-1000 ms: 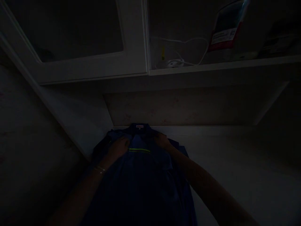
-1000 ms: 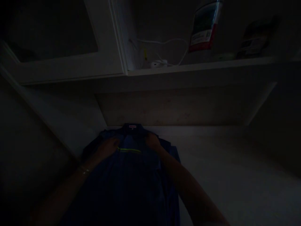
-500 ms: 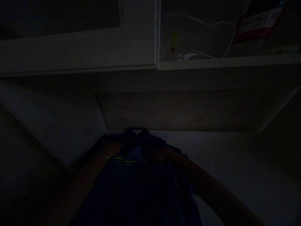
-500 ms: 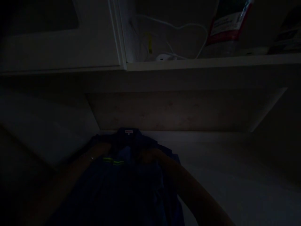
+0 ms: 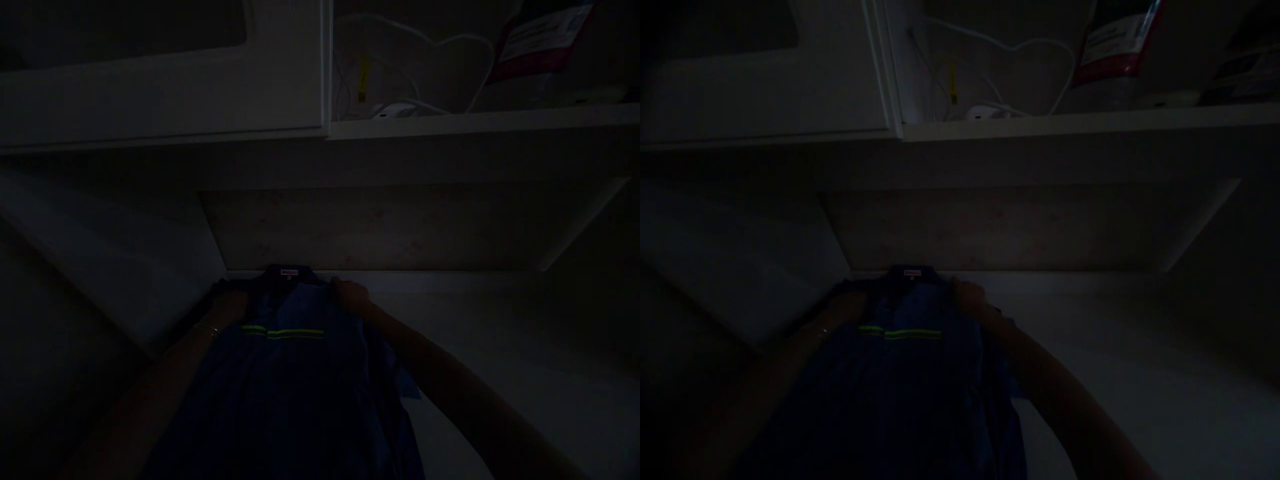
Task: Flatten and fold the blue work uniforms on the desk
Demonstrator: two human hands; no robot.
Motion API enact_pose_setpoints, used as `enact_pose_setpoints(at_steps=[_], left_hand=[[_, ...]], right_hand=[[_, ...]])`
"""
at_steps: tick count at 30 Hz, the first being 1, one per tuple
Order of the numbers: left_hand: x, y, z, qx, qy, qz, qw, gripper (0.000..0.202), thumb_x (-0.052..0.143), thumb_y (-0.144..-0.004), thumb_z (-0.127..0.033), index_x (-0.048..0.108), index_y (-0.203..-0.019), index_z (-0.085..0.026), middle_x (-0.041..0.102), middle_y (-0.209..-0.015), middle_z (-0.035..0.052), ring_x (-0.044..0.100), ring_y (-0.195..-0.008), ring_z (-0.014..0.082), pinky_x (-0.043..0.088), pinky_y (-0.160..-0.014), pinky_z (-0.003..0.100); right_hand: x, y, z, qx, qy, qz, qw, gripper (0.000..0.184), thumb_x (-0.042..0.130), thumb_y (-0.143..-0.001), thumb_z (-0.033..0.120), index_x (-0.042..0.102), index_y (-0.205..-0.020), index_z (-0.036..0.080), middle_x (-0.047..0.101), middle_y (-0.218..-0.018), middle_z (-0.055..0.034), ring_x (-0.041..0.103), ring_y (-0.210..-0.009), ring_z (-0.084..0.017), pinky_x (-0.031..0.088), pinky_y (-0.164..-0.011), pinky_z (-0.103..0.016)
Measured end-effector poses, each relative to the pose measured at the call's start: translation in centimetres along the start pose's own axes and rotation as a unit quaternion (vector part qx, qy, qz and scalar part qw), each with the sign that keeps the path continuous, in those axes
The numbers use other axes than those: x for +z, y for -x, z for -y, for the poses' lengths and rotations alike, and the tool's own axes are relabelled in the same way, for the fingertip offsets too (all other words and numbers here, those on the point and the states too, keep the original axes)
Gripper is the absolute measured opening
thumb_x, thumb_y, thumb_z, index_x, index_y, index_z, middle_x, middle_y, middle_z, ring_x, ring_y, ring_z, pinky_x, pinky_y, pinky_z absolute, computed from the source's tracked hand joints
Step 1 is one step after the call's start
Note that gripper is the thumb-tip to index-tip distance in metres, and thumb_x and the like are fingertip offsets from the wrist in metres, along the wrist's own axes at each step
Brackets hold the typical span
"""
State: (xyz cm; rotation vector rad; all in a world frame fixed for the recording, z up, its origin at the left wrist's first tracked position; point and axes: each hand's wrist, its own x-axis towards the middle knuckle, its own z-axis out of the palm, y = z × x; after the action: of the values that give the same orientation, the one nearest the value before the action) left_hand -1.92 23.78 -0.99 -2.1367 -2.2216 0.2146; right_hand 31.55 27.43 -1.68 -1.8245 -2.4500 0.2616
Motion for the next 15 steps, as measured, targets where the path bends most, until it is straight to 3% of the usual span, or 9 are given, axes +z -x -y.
enact_pose_setpoints(at_steps=[4,7,9,12,14,15], left_hand=[[-2.0,-1.2,0.4,-0.043,0.000,-0.094,0.995,0.047,0.047,-0.086,-0.029,0.053,-0.132,-0.019,0.063,-0.128,0.0164,0.063,-0.111,0.0263,0.050,-0.091,0.036],[-2.4,-1.6,-0.1,-0.074,-0.009,-0.133,0.988,0.054,0.041,-0.090,-0.027,0.041,-0.142,-0.013,0.053,-0.137,0.0235,0.060,-0.116,0.0306,0.049,-0.092,0.043],[-1.3,-0.9,-1.2,-0.079,-0.027,-0.170,0.982,0.056,0.040,-0.090,-0.025,0.036,-0.145,-0.012,0.045,-0.143,0.0255,0.054,-0.123,0.0351,0.044,-0.097,0.053],[2.2,2.1,-3.2,-0.031,-0.050,-0.216,0.975,0.053,0.038,-0.093,-0.032,0.042,-0.142,-0.014,0.044,-0.146,0.0230,0.045,-0.131,0.0377,0.033,-0.105,0.064],[4.9,4.8,-3.5,0.037,-0.049,-0.196,0.979,0.051,0.038,-0.094,-0.042,0.049,-0.138,-0.018,0.048,-0.146,0.0182,0.043,-0.133,0.0355,0.027,-0.109,0.063],[6.1,6.1,-3.1,0.061,-0.049,-0.174,0.982,0.050,0.038,-0.094,-0.044,0.052,-0.136,-0.021,0.050,-0.145,0.0154,0.043,-0.134,0.0344,0.026,-0.111,0.062]], right_hand=[[0.0,-1.1,0.1,0.054,-0.042,-0.041,0.997,0.040,0.019,-0.099,0.029,0.047,-0.127,0.019,0.069,-0.109,-0.0168,0.068,-0.098,-0.029,0.050,-0.076,-0.040],[-0.3,-1.7,0.5,0.092,-0.072,-0.057,0.992,0.049,0.015,-0.100,0.032,0.032,-0.143,0.015,0.066,-0.119,-0.0197,0.065,-0.106,-0.029,0.048,-0.087,-0.047],[0.5,-0.8,0.8,0.082,-0.081,-0.067,0.991,0.056,0.021,-0.100,0.043,0.022,-0.150,0.018,0.055,-0.138,-0.0206,0.054,-0.125,-0.032,0.039,-0.099,-0.059],[3.3,2.6,0.2,0.002,-0.070,-0.028,0.997,0.073,0.043,-0.089,0.062,0.026,-0.152,0.029,0.022,-0.161,-0.0126,0.020,-0.146,-0.039,0.020,-0.104,-0.075],[5.4,5.3,-0.9,-0.031,-0.060,0.021,0.998,0.083,0.060,-0.079,0.063,0.033,-0.150,0.031,0.012,-0.164,-0.0102,0.011,-0.147,-0.042,0.021,-0.103,-0.076],[6.3,6.4,-1.7,-0.033,-0.065,0.035,0.997,0.083,0.064,-0.077,0.059,0.035,-0.150,0.031,0.012,-0.164,-0.0105,0.016,-0.146,-0.042,0.026,-0.104,-0.071]])
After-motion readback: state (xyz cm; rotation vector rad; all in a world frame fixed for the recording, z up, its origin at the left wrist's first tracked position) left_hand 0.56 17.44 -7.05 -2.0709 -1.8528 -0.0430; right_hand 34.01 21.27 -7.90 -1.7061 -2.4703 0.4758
